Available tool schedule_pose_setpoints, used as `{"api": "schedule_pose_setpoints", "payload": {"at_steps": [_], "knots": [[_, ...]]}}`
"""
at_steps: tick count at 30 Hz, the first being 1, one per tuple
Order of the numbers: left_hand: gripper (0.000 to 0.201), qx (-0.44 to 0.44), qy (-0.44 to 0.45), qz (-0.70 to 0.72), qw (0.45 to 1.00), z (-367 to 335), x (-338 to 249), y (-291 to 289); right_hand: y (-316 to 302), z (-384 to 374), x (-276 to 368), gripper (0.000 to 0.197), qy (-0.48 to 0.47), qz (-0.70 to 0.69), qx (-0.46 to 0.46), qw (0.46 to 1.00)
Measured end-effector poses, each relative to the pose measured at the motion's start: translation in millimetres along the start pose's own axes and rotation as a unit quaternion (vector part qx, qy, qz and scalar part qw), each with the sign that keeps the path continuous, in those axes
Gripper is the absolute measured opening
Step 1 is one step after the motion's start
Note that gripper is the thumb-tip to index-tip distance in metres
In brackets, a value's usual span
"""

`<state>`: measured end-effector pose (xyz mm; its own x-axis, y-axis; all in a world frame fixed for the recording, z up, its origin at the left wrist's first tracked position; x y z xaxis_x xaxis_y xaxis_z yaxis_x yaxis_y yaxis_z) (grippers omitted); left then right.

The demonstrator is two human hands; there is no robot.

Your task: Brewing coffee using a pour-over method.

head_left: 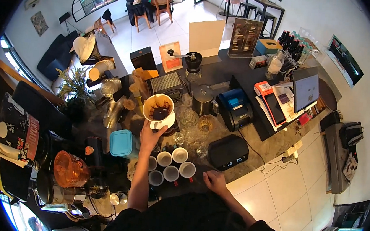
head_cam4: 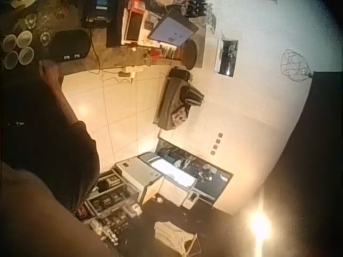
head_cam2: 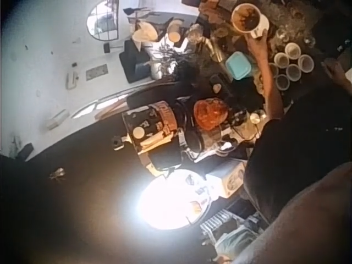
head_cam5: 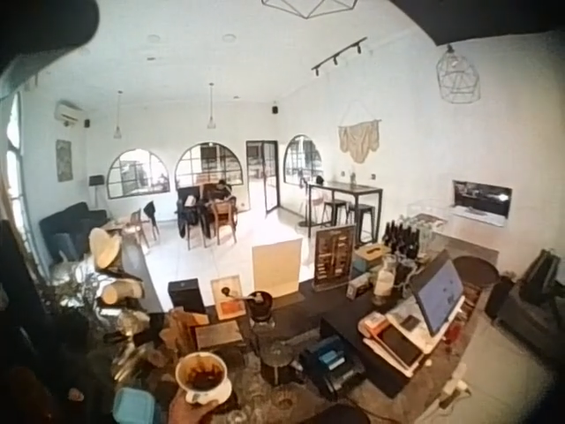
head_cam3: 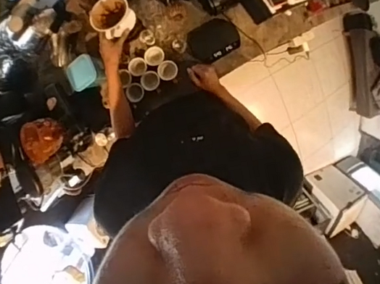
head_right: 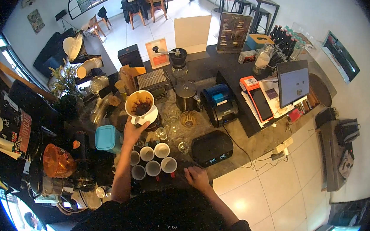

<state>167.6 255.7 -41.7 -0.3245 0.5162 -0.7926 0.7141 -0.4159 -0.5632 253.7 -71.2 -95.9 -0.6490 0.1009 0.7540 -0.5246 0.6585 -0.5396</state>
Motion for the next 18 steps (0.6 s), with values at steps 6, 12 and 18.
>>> {"api": "schedule_pose_setpoints", "payload": {"at_steps": [6,12,18], "knots": [[0.066,-0.007,0.019,0.019,1.000,-1.0,-0.5,0.9,4.0,-0.6,-3.4,0.025,0.054,0.032,0.020,0.998],[0.061,-0.019,0.011,0.010,1.000,-1.3,1.0,2.7,5.8,-2.9,-4.9,0.023,0.065,0.050,0.017,0.996],[0.064,-0.011,0.018,0.051,0.998,-0.4,2.9,4.2,5.4,-3.5,-4.3,0.024,0.061,0.057,0.025,0.996]]}}
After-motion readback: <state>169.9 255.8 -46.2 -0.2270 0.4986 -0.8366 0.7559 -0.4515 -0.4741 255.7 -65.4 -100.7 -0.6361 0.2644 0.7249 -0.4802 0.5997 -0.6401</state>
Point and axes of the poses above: each hand's wrist, its own z-axis away from the middle knuckle, its own y-axis out of the palm, x = y × z, the point moved 2 cm from there along -z, towards the middle knuckle, and after that the axes turned 6 degrees about y, right-handed, at the moved point
